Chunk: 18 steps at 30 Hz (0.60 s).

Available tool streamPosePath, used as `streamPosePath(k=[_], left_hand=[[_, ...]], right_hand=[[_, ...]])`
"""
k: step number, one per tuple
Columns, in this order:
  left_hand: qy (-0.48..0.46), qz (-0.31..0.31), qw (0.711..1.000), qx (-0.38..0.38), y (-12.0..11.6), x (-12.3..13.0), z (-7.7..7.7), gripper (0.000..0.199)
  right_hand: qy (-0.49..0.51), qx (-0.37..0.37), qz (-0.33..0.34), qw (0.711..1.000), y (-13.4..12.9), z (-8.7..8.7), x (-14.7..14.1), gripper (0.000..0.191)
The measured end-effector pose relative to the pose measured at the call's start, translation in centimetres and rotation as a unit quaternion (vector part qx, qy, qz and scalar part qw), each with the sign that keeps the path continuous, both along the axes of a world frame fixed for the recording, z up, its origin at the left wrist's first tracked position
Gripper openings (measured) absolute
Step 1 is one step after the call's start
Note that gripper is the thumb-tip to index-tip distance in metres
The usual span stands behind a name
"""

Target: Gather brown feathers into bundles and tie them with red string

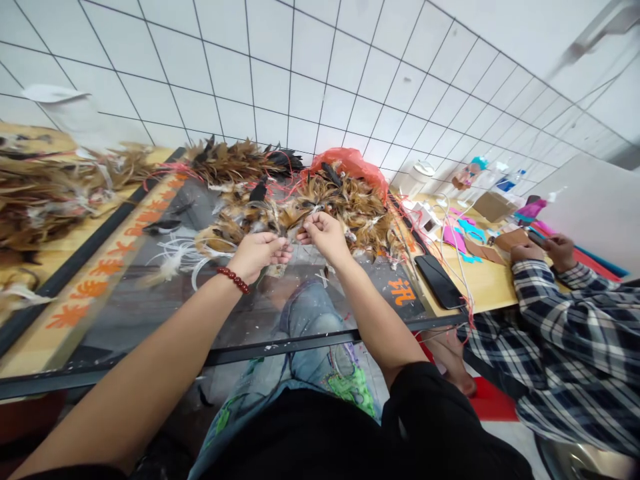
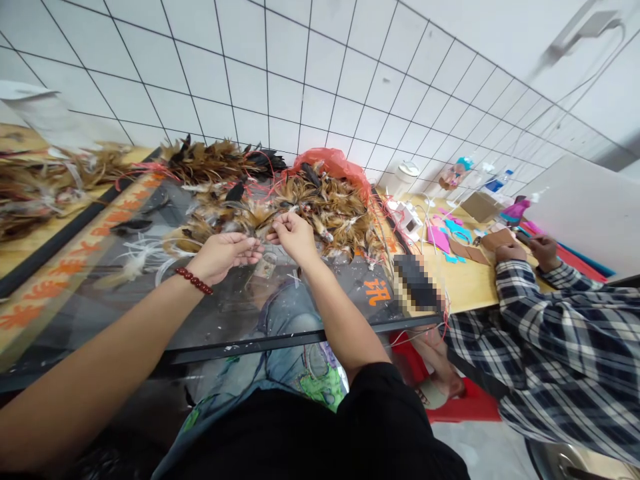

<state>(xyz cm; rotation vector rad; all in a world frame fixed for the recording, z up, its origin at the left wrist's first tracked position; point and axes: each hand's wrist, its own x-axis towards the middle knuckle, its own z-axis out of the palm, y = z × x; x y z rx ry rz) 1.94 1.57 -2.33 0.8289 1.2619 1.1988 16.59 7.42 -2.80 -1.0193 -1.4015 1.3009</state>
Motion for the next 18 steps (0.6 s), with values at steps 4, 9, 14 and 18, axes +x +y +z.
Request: streamPosePath(k=[4,9,14,18], left_hand=[[0.022,-0.053,0.998,-0.01,0.0,-0.2,-0.3,0.018],[0.027,-0.096,0.995,-0.001,0.0,-0.4,-0.5,0.022],[-0.128,0.093,0.979,0.127,0.6,-1.5,0.9,0.014],[-0.172,0.186,0.96,0.122,1.0,-1.8,1.2,0.015]], right_hand=[[-0.015,0.017,-0.018,1.0,0.0,-0.4,-0.2,0.012],[-0.02,0.058,-0.033,0.998,0.5,-0.3,0.1,0.007],[-0.086,0.098,-0.088,0.988,3.6,0.9,0.8,0.006],[-0.366,0.179,-0.038,0.912,5.8,0.8,-0.4,0.006]])
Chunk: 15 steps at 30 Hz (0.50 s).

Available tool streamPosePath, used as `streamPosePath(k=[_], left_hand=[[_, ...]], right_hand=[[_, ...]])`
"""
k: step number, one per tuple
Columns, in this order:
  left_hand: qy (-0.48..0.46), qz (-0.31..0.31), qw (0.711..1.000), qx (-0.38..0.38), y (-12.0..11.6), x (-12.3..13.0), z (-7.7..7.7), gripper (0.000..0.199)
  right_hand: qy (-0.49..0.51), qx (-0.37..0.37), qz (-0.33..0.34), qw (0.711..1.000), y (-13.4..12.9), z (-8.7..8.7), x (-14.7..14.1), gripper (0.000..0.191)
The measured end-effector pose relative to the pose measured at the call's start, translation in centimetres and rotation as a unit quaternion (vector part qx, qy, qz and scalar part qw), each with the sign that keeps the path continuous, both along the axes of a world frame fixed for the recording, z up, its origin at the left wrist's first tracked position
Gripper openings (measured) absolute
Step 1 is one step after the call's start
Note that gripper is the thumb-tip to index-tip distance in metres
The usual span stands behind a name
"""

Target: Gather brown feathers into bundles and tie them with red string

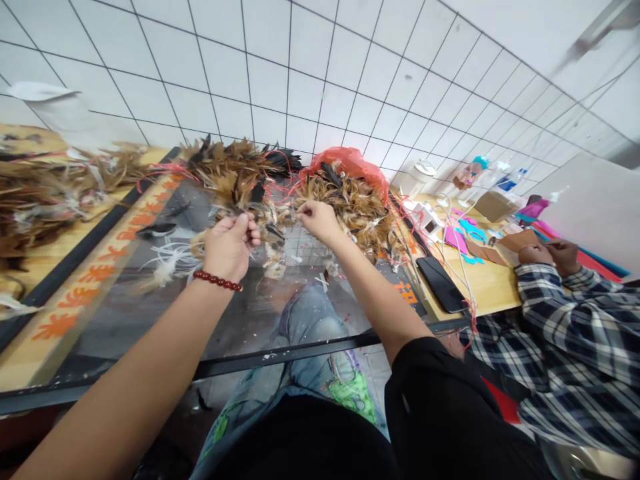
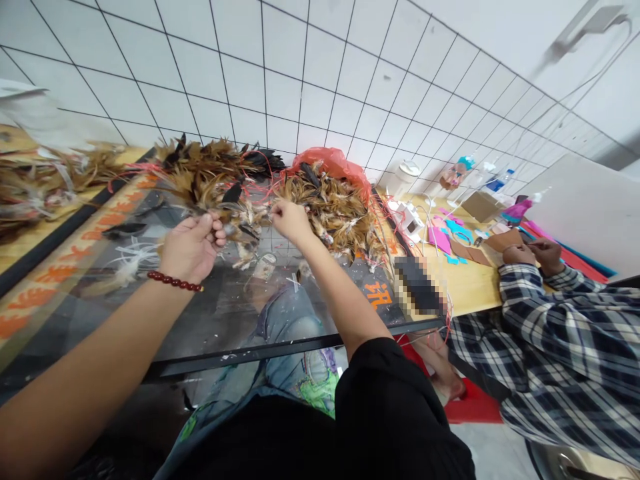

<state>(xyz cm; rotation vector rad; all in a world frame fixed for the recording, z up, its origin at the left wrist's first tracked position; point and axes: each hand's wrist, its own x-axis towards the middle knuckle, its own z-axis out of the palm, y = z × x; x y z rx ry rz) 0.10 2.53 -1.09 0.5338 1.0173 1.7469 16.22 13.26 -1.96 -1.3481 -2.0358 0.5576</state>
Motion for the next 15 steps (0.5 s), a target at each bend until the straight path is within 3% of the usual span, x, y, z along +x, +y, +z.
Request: streamPosePath(k=[2,4,10,12,15], left_hand=[[-0.003,0.021,1.0,-0.01,0.1,0.1,-0.3,0.015],[-0.007,0.044,0.999,-0.011,0.2,0.1,-0.6,0.014],[-0.015,0.091,0.996,-0.011,0.4,-0.5,-0.9,0.013],[-0.016,0.088,0.996,-0.021,0.4,-0.5,-1.0,0.011],[-0.031,0.072,0.996,-0.03,0.2,-0.4,-1.2,0.012]], right_hand=[[-0.11,0.016,0.001,0.994,0.6,-0.3,-1.4,0.008],[-0.158,0.014,-0.01,0.987,1.0,-0.5,-3.1,0.013],[-0.147,-0.076,-0.034,0.986,2.6,-0.6,-6.3,0.021],[-0.101,-0.099,-0.02,0.99,2.8,-0.5,-5.9,0.012],[0.109,-0.179,-0.025,0.978,2.1,-0.2,-3.9,0.014]])
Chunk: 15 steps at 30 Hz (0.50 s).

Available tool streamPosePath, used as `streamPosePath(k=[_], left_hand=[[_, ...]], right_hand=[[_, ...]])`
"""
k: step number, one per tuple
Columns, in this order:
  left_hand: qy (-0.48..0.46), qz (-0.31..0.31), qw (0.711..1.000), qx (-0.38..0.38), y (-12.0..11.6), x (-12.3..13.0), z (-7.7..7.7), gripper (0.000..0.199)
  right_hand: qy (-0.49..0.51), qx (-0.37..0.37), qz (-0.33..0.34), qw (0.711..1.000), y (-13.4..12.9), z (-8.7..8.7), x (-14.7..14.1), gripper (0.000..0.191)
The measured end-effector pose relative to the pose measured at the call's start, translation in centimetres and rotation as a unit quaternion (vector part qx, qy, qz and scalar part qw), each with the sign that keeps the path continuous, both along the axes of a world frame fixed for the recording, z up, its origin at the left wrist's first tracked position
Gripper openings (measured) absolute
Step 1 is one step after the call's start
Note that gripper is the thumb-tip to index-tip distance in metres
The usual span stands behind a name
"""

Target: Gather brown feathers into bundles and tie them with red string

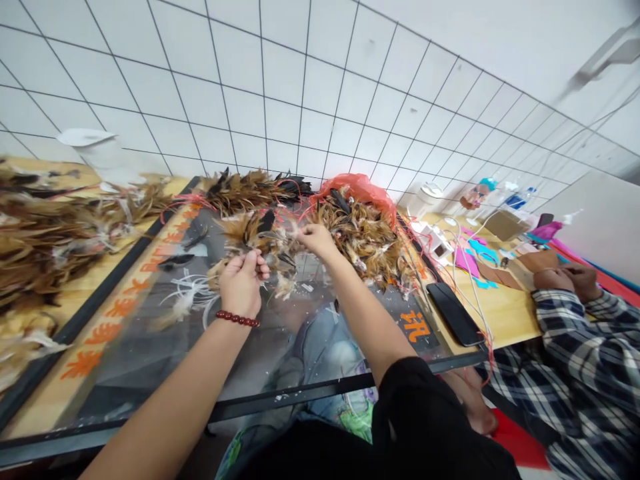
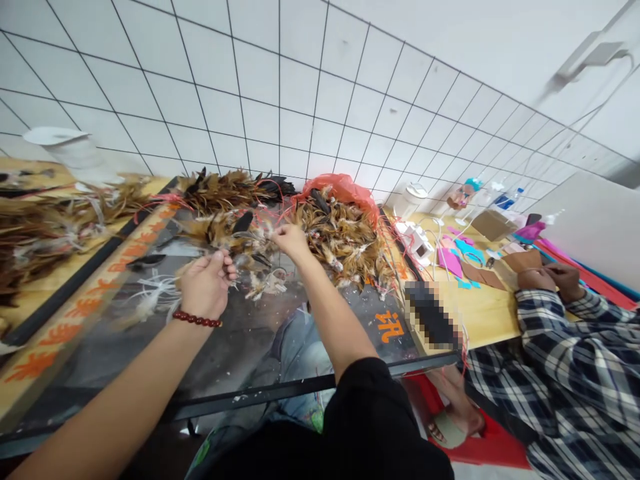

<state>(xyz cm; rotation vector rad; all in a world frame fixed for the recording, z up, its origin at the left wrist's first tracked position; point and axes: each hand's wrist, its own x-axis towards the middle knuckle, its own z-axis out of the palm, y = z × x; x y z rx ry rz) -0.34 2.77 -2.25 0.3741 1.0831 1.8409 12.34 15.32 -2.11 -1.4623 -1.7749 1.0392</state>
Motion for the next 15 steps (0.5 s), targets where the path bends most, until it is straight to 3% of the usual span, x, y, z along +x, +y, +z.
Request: streamPosePath(k=[3,6,8,10,13,15], left_hand=[[-0.023,-0.047,0.999,-0.012,-0.3,0.3,-0.1,0.015],[-0.019,-0.099,0.994,-0.048,-0.7,0.9,-0.3,0.016],[-0.01,-0.132,0.988,-0.076,-0.9,1.4,-0.5,0.015],[-0.007,-0.163,0.982,-0.093,-1.1,1.8,-0.6,0.015],[0.016,-0.196,0.975,-0.102,-1.3,2.1,-1.0,0.021],[0.052,-0.204,0.972,-0.099,-1.3,2.2,-1.2,0.023]], right_hand=[[0.174,-0.128,0.006,0.976,-2.2,0.5,2.6,0.017],[0.238,-0.161,0.073,0.955,-4.8,0.7,4.3,0.025],[0.252,-0.123,0.1,0.955,-6.1,0.4,4.6,0.03],[0.228,-0.037,0.107,0.967,-6.9,0.0,4.3,0.026],[0.154,0.076,0.112,0.979,-7.4,-0.8,3.6,0.014],[0.093,0.107,0.117,0.983,-7.5,-1.1,3.5,0.01]])
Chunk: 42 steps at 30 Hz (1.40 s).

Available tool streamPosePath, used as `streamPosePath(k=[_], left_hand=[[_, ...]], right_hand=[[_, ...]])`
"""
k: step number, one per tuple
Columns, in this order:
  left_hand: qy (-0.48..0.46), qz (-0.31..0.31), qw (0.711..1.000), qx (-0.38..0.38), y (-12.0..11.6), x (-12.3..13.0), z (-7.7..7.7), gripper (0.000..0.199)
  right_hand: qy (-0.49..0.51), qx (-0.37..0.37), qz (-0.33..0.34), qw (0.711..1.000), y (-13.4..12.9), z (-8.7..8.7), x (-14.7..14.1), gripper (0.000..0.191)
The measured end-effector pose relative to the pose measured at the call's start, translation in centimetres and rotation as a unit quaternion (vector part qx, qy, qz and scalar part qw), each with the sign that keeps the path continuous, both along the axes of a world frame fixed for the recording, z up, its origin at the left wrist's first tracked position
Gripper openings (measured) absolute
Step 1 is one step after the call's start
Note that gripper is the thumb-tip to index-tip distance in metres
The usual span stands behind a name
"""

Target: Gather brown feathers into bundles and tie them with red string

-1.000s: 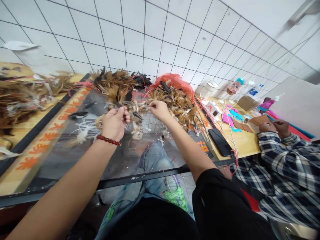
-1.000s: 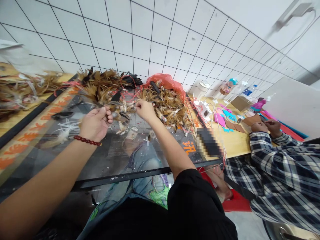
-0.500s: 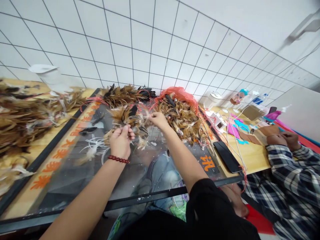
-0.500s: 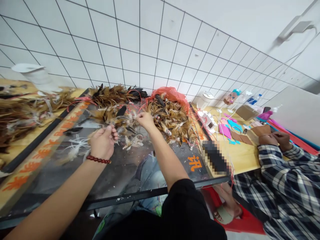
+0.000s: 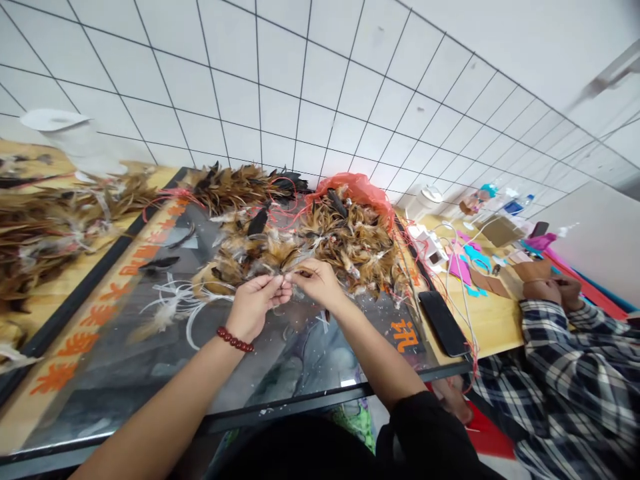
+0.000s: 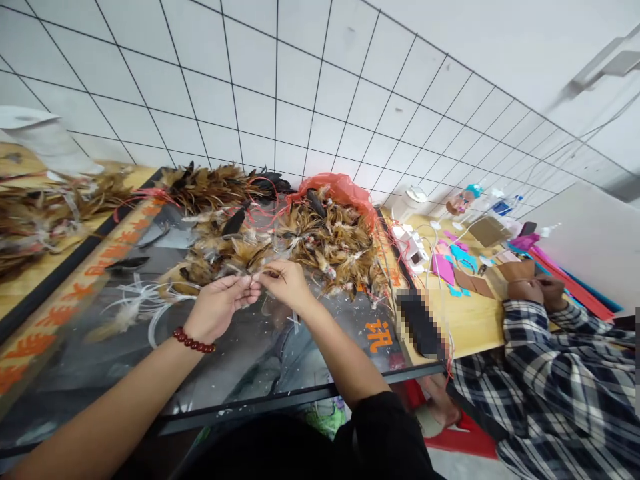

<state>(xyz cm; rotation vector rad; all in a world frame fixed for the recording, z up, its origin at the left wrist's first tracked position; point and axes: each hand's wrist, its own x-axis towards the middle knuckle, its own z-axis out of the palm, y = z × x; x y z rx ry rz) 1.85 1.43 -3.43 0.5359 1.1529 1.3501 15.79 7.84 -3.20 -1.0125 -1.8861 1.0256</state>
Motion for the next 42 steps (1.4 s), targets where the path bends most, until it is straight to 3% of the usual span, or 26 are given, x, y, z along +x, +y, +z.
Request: streamPosePath(k=[3,8,12,14,18,20,23,28,33,37,42], left_hand=[[0.071,-0.012,0.997,0.018,0.0,-0.1,-0.2,0.018],[0.187,-0.045,0.98,0.04,-0.1,-0.4,-0.1,0.006],[0.261,-0.114,0.954,0.092,-0.4,-0.7,0.0,0.015],[0.284,-0.136,0.944,0.099,-0.5,-0.8,-0.1,0.017],[0.313,-0.133,0.937,0.081,-0.7,-0.6,-0.6,0.019],[0.318,-0.139,0.935,0.078,-0.8,-0.5,-0.8,0.018],[0.282,-0.177,0.941,0.061,-0.9,-0.4,-0.8,0.018],[0.129,-0.286,0.949,0.025,-1.2,-0.7,0.5,0.026],[-0.024,-0.314,0.948,-0.051,-1.4,-1.1,1.3,0.023],[-0.137,-0.354,0.921,-0.082,-1.5,-1.5,0.8,0.023],[-0.188,-0.376,0.903,-0.09,-1.5,-1.7,-0.1,0.015]], right_hand=[[-0.039,-0.004,0.01,0.999,-0.1,-0.1,0.3,0.004],[0.021,-0.071,0.057,0.996,-0.1,0.0,1.5,0.013],[0.022,-0.057,0.106,0.992,0.3,0.2,2.6,0.008],[0.02,-0.06,0.128,0.99,0.2,0.6,3.0,0.004],[0.018,-0.14,0.207,0.968,-0.8,1.6,3.0,0.026],[0.006,-0.128,0.19,0.973,-1.4,2.0,2.8,0.021],[-0.046,-0.039,0.136,0.989,-1.8,2.5,2.5,0.019],[-0.108,0.021,0.174,0.979,-1.6,3.0,3.0,0.023],[-0.061,0.022,0.238,0.969,-1.1,2.9,3.6,0.026],[-0.022,-0.012,0.273,0.962,-1.0,2.8,3.7,0.026],[0.007,-0.051,0.287,0.957,-1.2,2.9,3.8,0.022]])
